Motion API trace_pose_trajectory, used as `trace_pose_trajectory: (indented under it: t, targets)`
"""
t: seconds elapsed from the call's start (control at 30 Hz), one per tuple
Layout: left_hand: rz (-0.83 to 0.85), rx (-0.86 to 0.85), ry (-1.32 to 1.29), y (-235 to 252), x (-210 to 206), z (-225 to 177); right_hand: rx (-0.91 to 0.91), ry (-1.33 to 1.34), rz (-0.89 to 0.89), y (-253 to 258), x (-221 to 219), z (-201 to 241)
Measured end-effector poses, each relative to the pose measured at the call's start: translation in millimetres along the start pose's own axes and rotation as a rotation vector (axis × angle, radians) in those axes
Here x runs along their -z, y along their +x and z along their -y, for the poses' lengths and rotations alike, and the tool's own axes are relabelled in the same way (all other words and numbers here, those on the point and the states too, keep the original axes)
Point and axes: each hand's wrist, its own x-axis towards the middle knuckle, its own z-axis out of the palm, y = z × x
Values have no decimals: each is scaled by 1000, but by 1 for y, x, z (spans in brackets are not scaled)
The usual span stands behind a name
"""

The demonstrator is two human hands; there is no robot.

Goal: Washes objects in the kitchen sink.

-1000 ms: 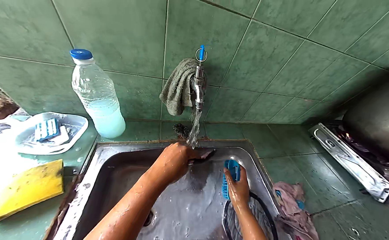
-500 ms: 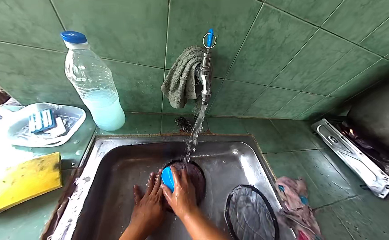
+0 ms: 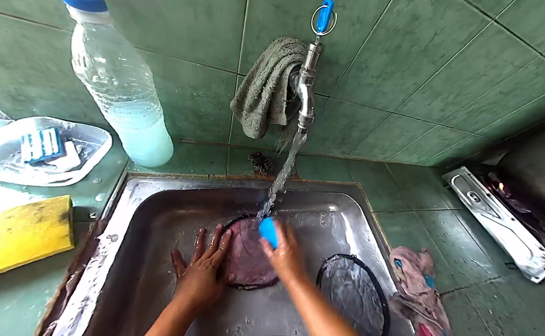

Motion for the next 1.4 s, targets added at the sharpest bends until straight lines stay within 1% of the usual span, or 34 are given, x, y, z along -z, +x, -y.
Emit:
trace_pose_trajectory:
  t: [0.07,0.1,0.17,0.2,0.23,0.27,0.3,0.37,0.4,0.43,0.5,0.57,0.6,0.63,0.67,0.73,0.77,0.83,0.9,0.93,0.97,1.0,1.07,1.1,1.13,1.2,1.27,1.3,1.33,1.4]
  targets:
    - [-3,1,0,1,2,-2,-115,-33,-3,23,15,-20]
    - [-1,3,-3,2,2,-3,-125,-22,5,26,17,-14]
    - [-5,9,-15,2,1,-4,-62,39,78,10,10,26]
    - [-11,18,-19,1,0,-3,2,45,120,-4,1,47]
    - [-37,29,-35,1,0,-2,74,40,114,-14,-9,58]
    - [-43,40,-29,0,0,-1,114,30,75,-18,-15,54]
    - [-27,50,-4,0,1,-1,109,17,23,-12,-16,38]
    - [-1,76,18,-1,2,-3,3,-9,-30,12,-4,-1]
    - [2,81,17,0,3,-5,-53,-28,-38,24,5,-13]
    - [-9,80,15,1,3,-6,-94,-48,-25,32,12,-12]
    - [-26,79,8,3,3,-6,-90,-25,61,22,11,19]
    - [-19,92,-6,2,5,-5,52,-19,125,-8,-6,52]
    - [-29,98,-19,2,6,-4,131,-36,96,-17,-13,55]
    - [-17,103,-5,2,7,-4,162,-34,44,-15,-15,45]
    - [-14,103,1,2,7,-3,148,-30,5,-7,-13,28]
    - [-13,100,-7,3,7,-5,49,-62,-31,20,1,-5]
    - [-18,99,-10,4,8,-6,1,-86,-23,31,9,-9]
    - [-14,102,-7,5,7,-7,-35,-91,39,28,12,12]
    - [-12,106,-9,5,6,-6,59,-51,104,2,-2,46]
    - [-23,108,-20,5,6,-5,130,-47,103,-10,-9,53]
    - [-13,112,-12,4,6,-5,162,-43,74,-12,-13,48]
    - [-4,111,1,4,7,-5,138,-35,52,-5,-11,33]
    - [-8,108,-1,4,7,-6,19,-59,20,24,3,0]
    - [-17,105,-6,5,6,-7,-21,-76,-7,35,9,-9]
    - [-25,100,-12,6,7,-8,-39,-70,-18,39,12,-7]
    - [-25,93,-18,8,7,-9,-29,-4,32,20,7,20]
    - [-29,89,-15,8,7,-7,115,15,45,-18,-11,45]
    - [-39,86,-7,8,6,-5,176,15,0,-28,-18,43]
    - [-26,90,3,8,7,-5,151,23,6,-29,-16,31]
    - [5,108,22,7,10,-11,-15,-21,16,-12,3,-8]
